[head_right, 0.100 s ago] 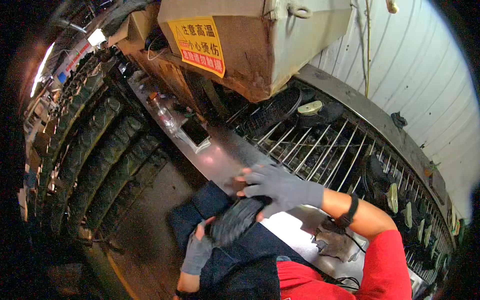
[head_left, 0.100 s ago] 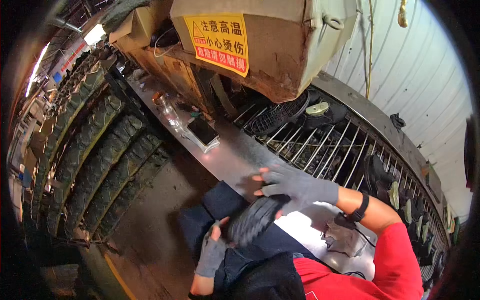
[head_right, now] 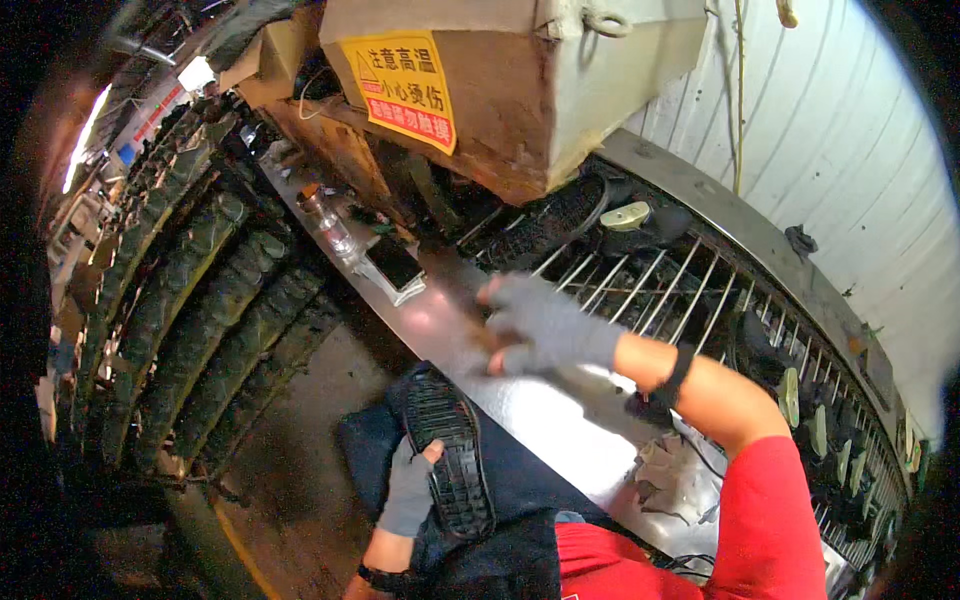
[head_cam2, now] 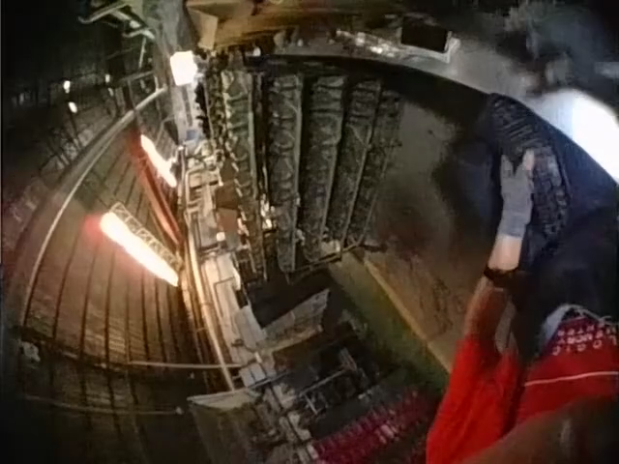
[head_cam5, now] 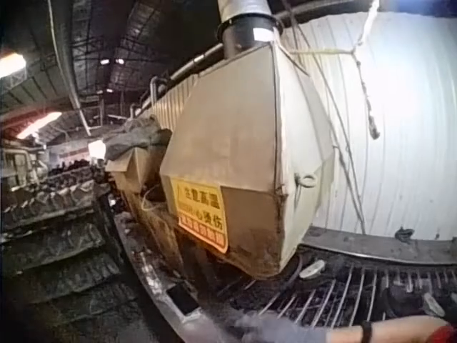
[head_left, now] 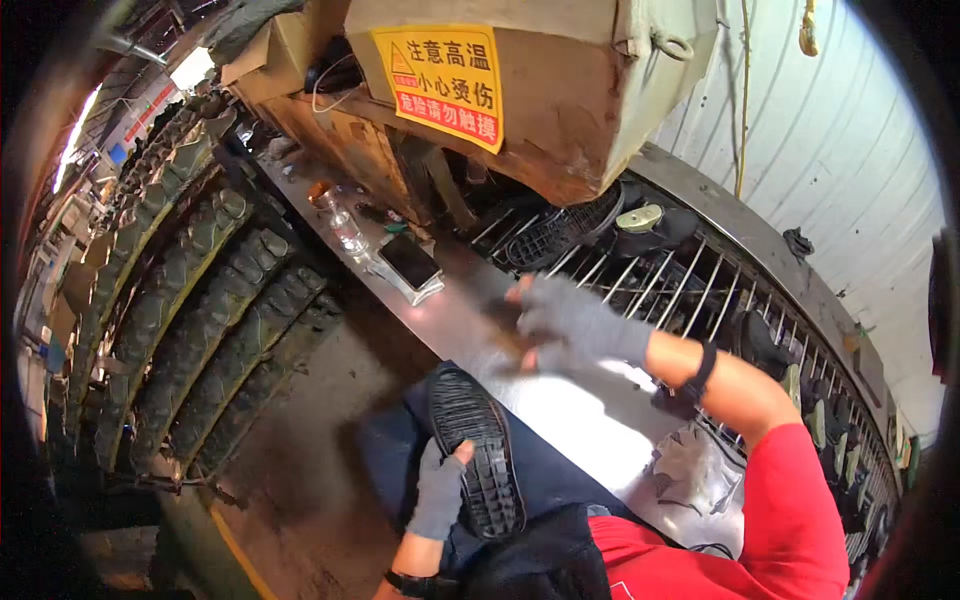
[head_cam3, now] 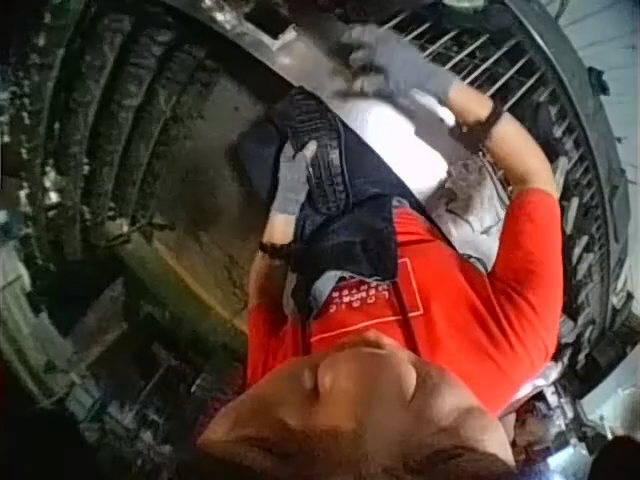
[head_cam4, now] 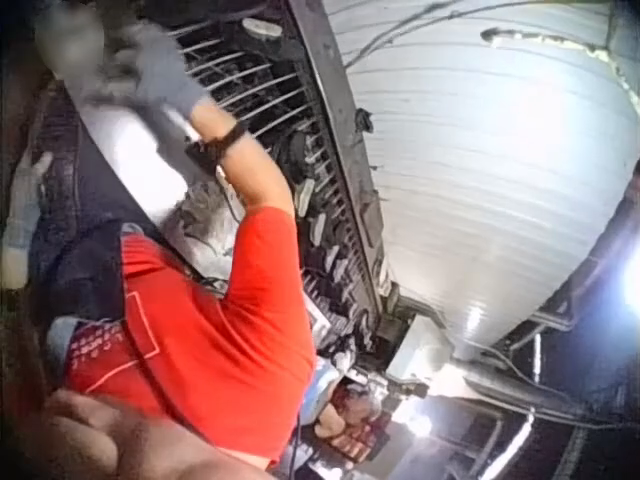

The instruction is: Inspecting and checking shoes at a factory workstation.

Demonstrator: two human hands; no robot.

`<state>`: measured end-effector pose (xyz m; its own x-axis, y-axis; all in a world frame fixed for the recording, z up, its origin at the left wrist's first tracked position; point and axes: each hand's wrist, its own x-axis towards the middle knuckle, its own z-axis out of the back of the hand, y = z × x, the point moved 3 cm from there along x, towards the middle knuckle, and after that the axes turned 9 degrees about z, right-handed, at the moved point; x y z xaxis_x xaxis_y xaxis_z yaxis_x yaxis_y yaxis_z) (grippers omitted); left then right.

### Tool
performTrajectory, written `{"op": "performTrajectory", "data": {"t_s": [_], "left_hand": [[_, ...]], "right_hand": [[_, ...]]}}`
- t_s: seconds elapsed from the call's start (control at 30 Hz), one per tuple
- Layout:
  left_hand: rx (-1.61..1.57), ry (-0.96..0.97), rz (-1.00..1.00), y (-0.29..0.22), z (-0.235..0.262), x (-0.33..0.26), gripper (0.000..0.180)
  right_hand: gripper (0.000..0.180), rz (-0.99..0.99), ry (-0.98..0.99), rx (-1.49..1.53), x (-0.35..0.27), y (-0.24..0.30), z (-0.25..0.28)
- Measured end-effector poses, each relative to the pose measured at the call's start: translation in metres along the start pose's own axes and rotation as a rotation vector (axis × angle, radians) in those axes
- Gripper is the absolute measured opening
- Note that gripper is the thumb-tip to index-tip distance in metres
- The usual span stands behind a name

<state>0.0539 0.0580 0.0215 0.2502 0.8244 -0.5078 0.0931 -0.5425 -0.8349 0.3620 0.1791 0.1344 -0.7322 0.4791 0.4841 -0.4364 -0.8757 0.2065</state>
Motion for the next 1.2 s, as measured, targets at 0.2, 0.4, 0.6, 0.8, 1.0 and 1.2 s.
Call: {"op": "performTrajectory", "data": {"t_s": [0.2, 0.4, 0.6, 0.8, 1.0, 1.2], "left_hand": [[-0.102, -0.198, -0.12, 0.042, 0.017, -0.027, 0.056], [-0.221, -0.213, 0.027, 0.044, 0.023, -0.027, 0.054], [-0.197, -0.19, 0.025, 0.041, 0.023, -0.026, 0.055], [-0.192, -0.301, 0.14, 0.045, 0.02, -0.021, 0.056], [-0.31, -0.268, 0.175, 0.033, 0.005, -0.015, 0.057], [-0.189, -0.192, 0.078, 0.035, 0.02, -0.019, 0.063]], "right_hand": [[0.043, -0.641, 0.493, -0.747, -0.104, -0.156, 0.007], [0.032, -0.575, 0.418, -0.333, -0.124, -0.06, -0.01], [0.066, -1.462, -0.431, 0.736, -0.192, -0.099, -0.008], [0.099, -1.84, -0.863, 0.867, -0.242, -0.24, 0.0], [0.08, -1.476, -0.79, 0.724, -0.245, -0.27, -0.005], [0.063, -1.399, -0.908, 1.216, -0.274, -0.158, 0.036]]}}
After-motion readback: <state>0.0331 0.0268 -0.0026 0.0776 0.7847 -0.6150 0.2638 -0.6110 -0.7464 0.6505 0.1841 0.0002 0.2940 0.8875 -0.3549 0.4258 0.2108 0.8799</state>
